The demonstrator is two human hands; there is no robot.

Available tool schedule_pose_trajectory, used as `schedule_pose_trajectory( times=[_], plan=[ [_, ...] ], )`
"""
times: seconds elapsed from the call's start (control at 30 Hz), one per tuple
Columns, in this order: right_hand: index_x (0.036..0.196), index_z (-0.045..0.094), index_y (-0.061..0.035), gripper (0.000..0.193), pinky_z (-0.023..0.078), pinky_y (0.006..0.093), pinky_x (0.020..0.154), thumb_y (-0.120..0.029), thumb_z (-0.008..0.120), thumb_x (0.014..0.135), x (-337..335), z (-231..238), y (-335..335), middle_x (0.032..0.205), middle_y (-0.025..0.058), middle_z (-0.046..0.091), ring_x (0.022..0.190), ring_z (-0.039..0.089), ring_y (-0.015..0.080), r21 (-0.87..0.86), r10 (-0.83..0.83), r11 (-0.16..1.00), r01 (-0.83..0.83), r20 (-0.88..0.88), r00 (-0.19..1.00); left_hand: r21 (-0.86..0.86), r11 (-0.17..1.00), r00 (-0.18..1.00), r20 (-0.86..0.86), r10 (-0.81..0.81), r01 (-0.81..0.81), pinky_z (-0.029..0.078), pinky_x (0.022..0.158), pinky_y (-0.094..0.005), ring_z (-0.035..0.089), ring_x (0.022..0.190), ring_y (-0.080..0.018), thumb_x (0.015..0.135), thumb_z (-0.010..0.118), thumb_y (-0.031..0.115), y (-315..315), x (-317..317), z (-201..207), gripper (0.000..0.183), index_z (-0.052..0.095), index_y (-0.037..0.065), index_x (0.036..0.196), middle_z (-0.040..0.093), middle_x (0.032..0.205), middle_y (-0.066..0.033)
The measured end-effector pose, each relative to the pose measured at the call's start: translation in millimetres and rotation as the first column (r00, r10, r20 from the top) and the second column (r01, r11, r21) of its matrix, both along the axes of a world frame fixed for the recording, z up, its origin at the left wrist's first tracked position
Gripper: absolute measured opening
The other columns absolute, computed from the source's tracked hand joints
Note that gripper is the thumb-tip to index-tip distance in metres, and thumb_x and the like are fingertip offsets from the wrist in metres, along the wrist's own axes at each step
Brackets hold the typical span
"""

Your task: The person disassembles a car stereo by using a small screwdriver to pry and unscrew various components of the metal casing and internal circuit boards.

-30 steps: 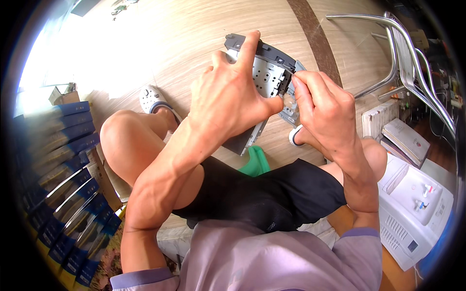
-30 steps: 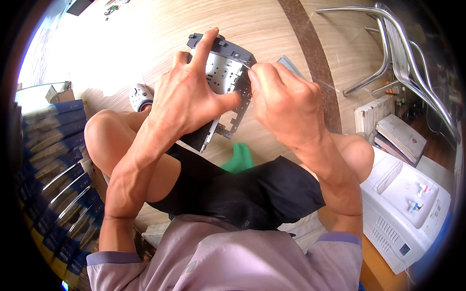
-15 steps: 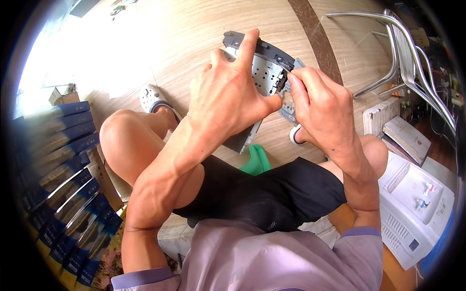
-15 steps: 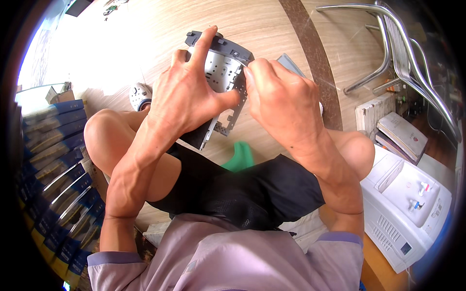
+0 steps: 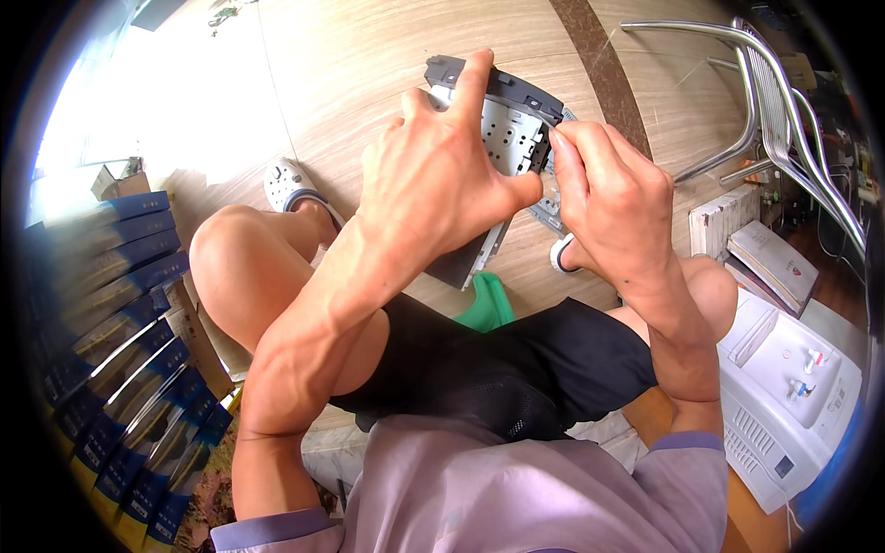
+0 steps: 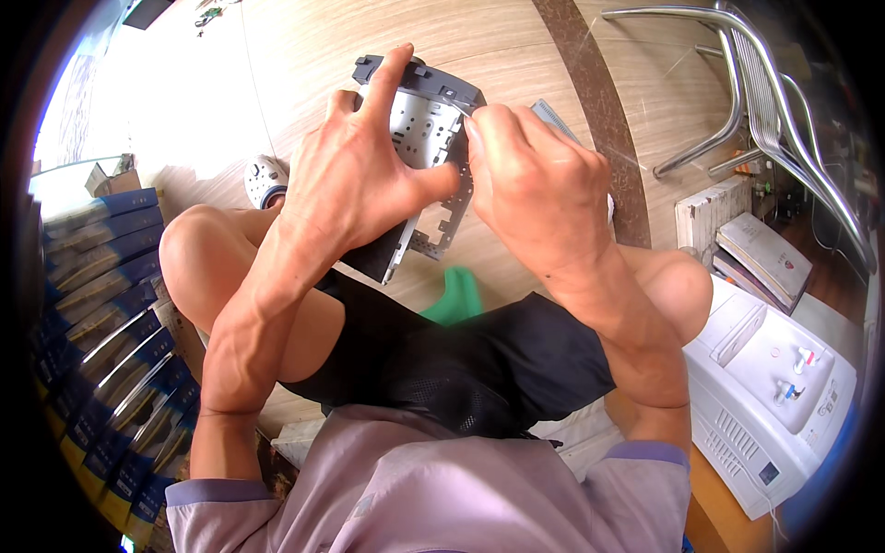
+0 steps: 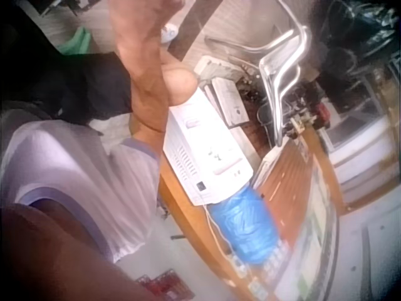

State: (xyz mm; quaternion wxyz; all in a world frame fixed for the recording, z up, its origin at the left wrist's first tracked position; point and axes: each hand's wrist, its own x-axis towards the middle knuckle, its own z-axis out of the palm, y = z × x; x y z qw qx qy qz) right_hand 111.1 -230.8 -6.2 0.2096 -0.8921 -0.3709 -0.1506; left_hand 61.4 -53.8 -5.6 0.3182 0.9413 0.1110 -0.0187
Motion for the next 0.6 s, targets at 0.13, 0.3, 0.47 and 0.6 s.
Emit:
schedule_pose_trajectory(
  times=[0.13,0.3,0.47,0.6],
  plan=[
    [0.093,0.063,-0.0088,0.011,0.054,0.0383,0.055,-0.010,0.073,0.090,3.4,-9.4,5.1,0.079,0.0070,0.069,0.064,0.069,0.0275,0.064,-0.013,0.998,0.009,0.049,0.999,-0.046,0.999,0.997,-0.073,0.026,-0.029,0.057,0.086,-0.0497,0.069,0.091,-0.0505,0.064,0.073,0.041,2.0,4.1,3.4,0.108,0.035,0.003,0.158,0.062,0.104,-0.0381],
    [0.107,0.061,-0.0085,0.017,0.054,0.0398,0.055,-0.009,0.071,0.094,0.7,-8.4,9.5,0.079,0.0095,0.071,0.065,0.070,0.0288,0.083,-0.057,0.995,0.059,-0.024,0.998,-0.092,0.995,0.998,-0.047,0.042,-0.046,0.056,0.087,-0.0496,0.069,0.094,-0.0497,0.065,0.072,0.043,1.4,7.2,6.5,0.108,0.035,0.002,0.158,0.063,0.104,-0.0375],
    [0.117,0.058,-0.0081,0.021,0.054,0.0409,0.055,-0.011,0.068,0.099,1.0,-15.2,13.0,0.077,0.0092,0.072,0.065,0.071,0.0293,0.118,-0.055,0.991,0.058,-0.024,0.998,-0.039,0.997,0.998,-0.017,0.064,-0.065,0.056,0.087,-0.0491,0.069,0.094,-0.0497,0.064,0.072,0.043,-0.7,7.6,6.6,0.108,0.036,0.003,0.158,0.063,0.103,-0.0378],
    [0.118,0.058,-0.0073,0.020,0.054,0.0393,0.055,-0.011,0.066,0.101,2.7,-21.8,18.6,0.078,0.0100,0.071,0.065,0.072,0.0271,0.190,-0.063,0.979,0.069,-0.037,0.997,-0.038,0.996,0.996,-0.017,0.083,-0.083,0.057,0.087,-0.0492,0.069,0.093,-0.0502,0.064,0.072,0.043,1.2,8.9,7.5,0.108,0.037,0.002,0.158,0.063,0.102,-0.0388]
  ],
)
